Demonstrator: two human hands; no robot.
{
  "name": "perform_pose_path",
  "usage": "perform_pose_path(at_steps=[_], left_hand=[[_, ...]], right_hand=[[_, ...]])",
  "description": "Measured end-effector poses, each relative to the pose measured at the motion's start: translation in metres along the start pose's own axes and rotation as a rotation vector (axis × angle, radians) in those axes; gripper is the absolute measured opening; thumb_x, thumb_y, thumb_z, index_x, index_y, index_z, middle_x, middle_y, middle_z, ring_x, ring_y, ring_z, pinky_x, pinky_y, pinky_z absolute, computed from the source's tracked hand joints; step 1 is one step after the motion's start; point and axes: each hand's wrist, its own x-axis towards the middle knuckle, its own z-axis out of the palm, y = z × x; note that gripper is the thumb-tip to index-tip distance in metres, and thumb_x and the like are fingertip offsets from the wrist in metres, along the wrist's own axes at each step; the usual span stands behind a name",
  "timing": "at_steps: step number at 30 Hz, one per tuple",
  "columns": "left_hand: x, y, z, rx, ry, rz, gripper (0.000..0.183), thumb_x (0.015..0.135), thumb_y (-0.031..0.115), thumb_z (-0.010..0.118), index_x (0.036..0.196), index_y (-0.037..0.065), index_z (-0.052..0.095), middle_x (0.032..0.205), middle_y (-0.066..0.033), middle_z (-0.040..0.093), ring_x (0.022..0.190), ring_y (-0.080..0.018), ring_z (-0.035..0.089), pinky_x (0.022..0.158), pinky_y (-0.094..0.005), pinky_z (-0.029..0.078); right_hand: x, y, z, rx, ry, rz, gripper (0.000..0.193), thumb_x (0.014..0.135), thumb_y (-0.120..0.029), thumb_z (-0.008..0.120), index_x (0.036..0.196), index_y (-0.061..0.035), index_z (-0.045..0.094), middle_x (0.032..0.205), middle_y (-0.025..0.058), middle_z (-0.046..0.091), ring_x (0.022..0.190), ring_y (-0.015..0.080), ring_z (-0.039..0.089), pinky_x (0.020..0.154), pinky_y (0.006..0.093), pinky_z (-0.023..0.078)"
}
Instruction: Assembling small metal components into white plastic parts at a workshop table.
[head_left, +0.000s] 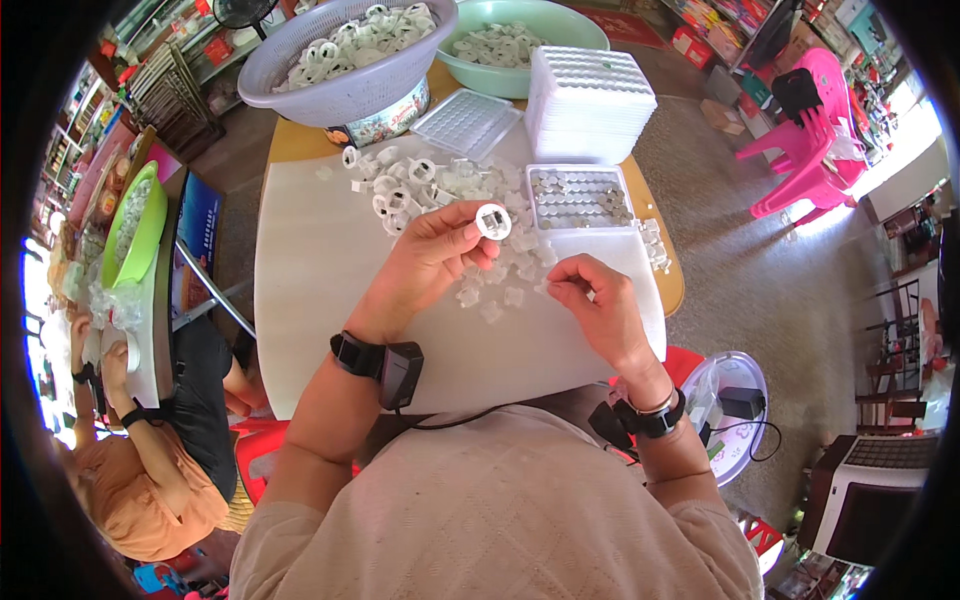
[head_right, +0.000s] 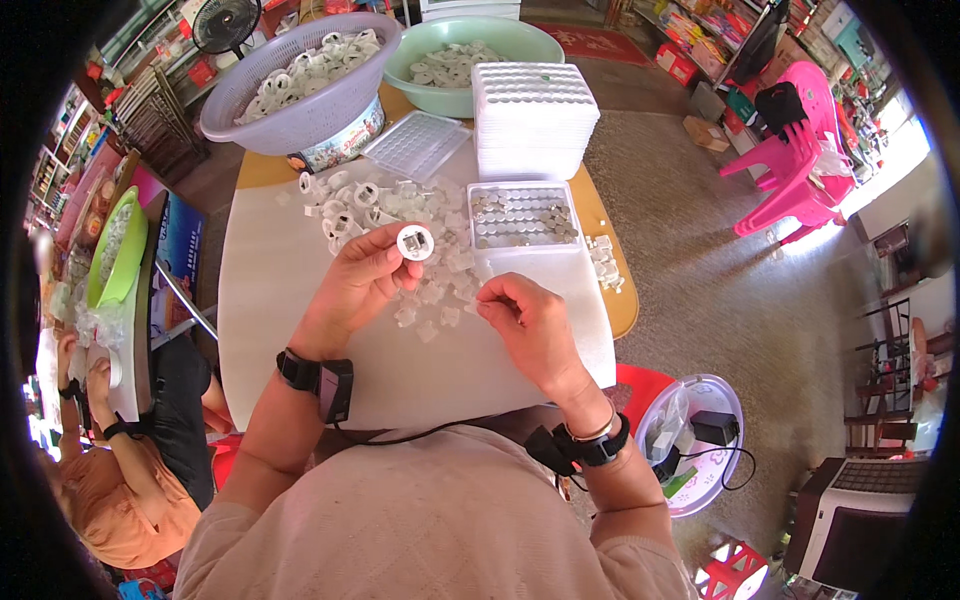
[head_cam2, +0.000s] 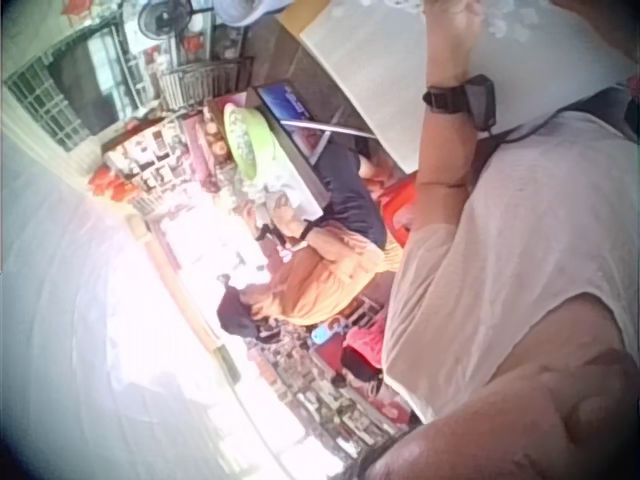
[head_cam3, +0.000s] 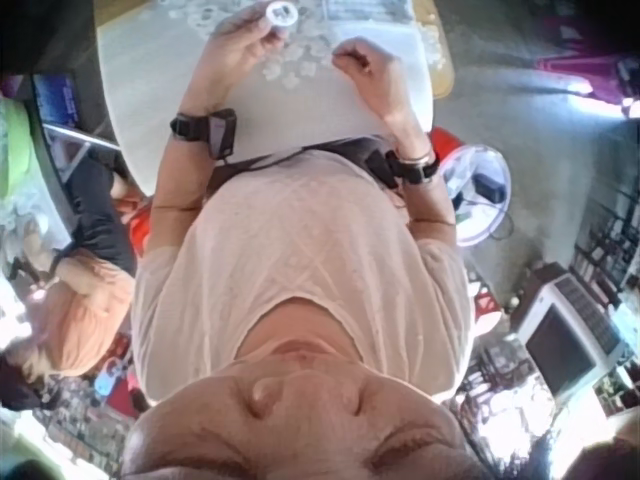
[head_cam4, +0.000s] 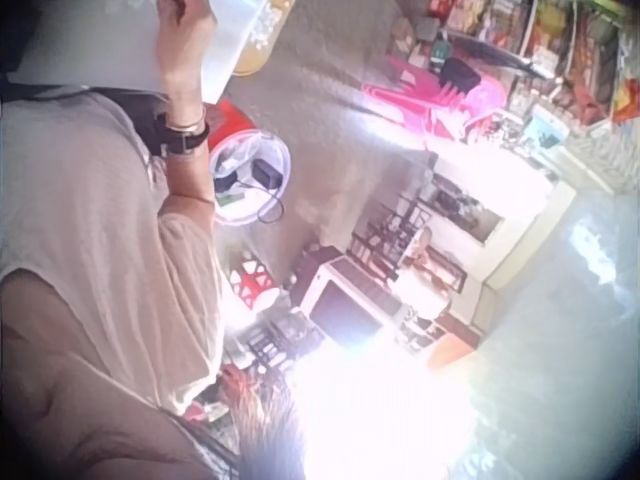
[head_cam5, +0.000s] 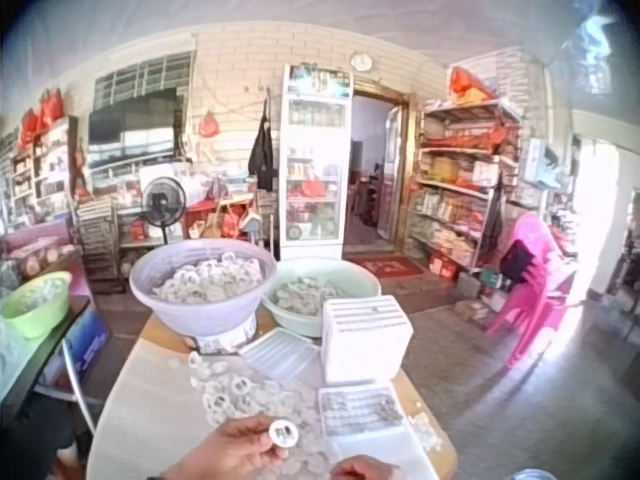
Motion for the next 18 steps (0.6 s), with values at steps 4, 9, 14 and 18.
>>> perform_pose_path(at_steps=[4,9,14,18], left_hand=[[0.002,-0.002,-0.004,-0.006,-0.007,-0.004,0.032,0.094,0.012,0.057,0.123,0.000,0.057,0.097,-0.0055,0.065,0.085,-0.0129,0.062,0.075,-0.0250,0.051],[0.001,0.002,-0.003,0.035,0.023,-0.027,0.032,0.094,0.012,0.056,0.124,0.000,0.056,0.097,-0.0052,0.064,0.085,-0.0127,0.062,0.075,-0.0256,0.051],[0.001,0.000,0.001,0.058,0.076,-0.023,0.033,0.094,0.012,0.056,0.124,-0.002,0.056,0.091,-0.0049,0.064,0.080,-0.0122,0.059,0.070,-0.0252,0.049],[0.002,-0.002,-0.002,0.064,0.060,-0.014,0.033,0.094,0.011,0.055,0.124,-0.002,0.056,0.092,-0.0052,0.064,0.080,-0.0123,0.059,0.070,-0.0255,0.048]], right_hand=[[-0.005,0.016,-0.003,-0.318,-0.012,-0.432,0.017,0.074,0.006,0.063,0.089,-0.0025,0.064,0.085,0.0084,0.064,0.078,0.0251,0.058,0.069,0.0331,0.049],[-0.018,0.020,-0.010,-0.372,-0.009,-0.424,0.019,0.073,0.006,0.064,0.089,-0.0024,0.065,0.096,0.0094,0.064,0.086,0.0277,0.056,0.073,0.0346,0.049],[-0.023,0.013,-0.014,-0.378,0.080,-0.324,0.019,0.072,0.005,0.065,0.089,-0.0025,0.064,0.089,0.0097,0.062,0.084,0.0289,0.055,0.073,0.0381,0.048],[-0.022,0.004,-0.001,-0.466,0.032,-0.376,0.015,0.072,0.001,0.066,0.086,-0.0027,0.063,0.084,0.0092,0.060,0.081,0.0291,0.055,0.070,0.0390,0.047]])
